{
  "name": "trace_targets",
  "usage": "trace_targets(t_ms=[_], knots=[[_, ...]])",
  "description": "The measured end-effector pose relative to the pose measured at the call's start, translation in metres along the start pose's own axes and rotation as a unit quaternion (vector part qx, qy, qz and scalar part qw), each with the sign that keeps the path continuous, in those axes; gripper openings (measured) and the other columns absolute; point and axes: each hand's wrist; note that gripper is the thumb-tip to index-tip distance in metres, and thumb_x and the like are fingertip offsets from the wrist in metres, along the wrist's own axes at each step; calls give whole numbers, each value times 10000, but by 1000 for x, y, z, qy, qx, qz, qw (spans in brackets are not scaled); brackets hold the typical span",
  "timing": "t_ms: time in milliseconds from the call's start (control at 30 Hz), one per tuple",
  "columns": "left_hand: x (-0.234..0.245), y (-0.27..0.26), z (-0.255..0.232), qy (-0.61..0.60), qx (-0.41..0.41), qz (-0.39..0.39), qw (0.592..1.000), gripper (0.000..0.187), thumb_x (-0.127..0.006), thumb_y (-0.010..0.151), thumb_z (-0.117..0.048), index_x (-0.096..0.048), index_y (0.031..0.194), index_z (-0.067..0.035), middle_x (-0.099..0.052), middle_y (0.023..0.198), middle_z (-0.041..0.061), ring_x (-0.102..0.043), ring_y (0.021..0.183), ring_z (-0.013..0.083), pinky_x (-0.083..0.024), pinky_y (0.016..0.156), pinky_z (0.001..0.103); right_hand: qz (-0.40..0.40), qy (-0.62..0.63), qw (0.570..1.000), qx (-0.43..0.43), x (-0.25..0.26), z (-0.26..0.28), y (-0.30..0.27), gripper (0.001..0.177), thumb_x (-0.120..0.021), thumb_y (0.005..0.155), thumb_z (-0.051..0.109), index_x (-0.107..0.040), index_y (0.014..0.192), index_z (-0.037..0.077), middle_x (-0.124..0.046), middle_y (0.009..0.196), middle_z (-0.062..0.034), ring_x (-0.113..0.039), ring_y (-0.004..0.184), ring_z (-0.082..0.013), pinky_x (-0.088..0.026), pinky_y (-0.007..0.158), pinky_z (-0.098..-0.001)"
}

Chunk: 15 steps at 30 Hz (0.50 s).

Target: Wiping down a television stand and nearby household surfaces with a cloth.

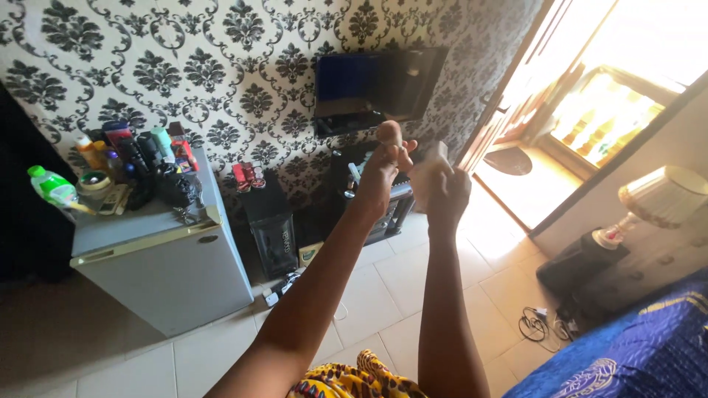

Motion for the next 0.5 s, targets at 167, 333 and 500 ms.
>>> trace_targets(t_ms=[167, 333, 500], knots=[[24, -5, 47, -71, 8, 75, 995, 299, -400, 1147, -286, -542, 1221, -33, -579, 1078, 66, -580, 1039, 206, -501, 888, 355, 144, 94, 985, 10, -18, 29, -10, 401, -688, 982, 260, -561, 1268, 10, -635, 1141, -128, -679, 948, -185, -589, 739, -323], [-18, -13, -8, -186, 73, 2, 980, 375, -550, 1049, -296, -555, 1371, -102, -618, 1159, 22, -601, 1115, 170, -500, 1011, 362, 225, 272, 935, -46, -18, 4, -8, 383, -669, 1013, 291, -520, 1234, 15, -645, 1090, -131, -706, 875, -183, -629, 676, -314], [-9, -2, -13, -19, 18, -25, 999, 327, -485, 1097, -174, -508, 1396, -44, -671, 1177, 167, -615, 1287, 199, -461, 1166, 416, 411, 672, 579, -210, -28, -53, 3, 557, -564, 1090, 479, -599, 1363, -5, -662, 927, -139, -673, 714, -220, -568, 559, -325]])
Point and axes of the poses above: each hand's wrist, its own y-axis towards the middle knuckle, its own x-axis out of the back of the hand, z = x × y
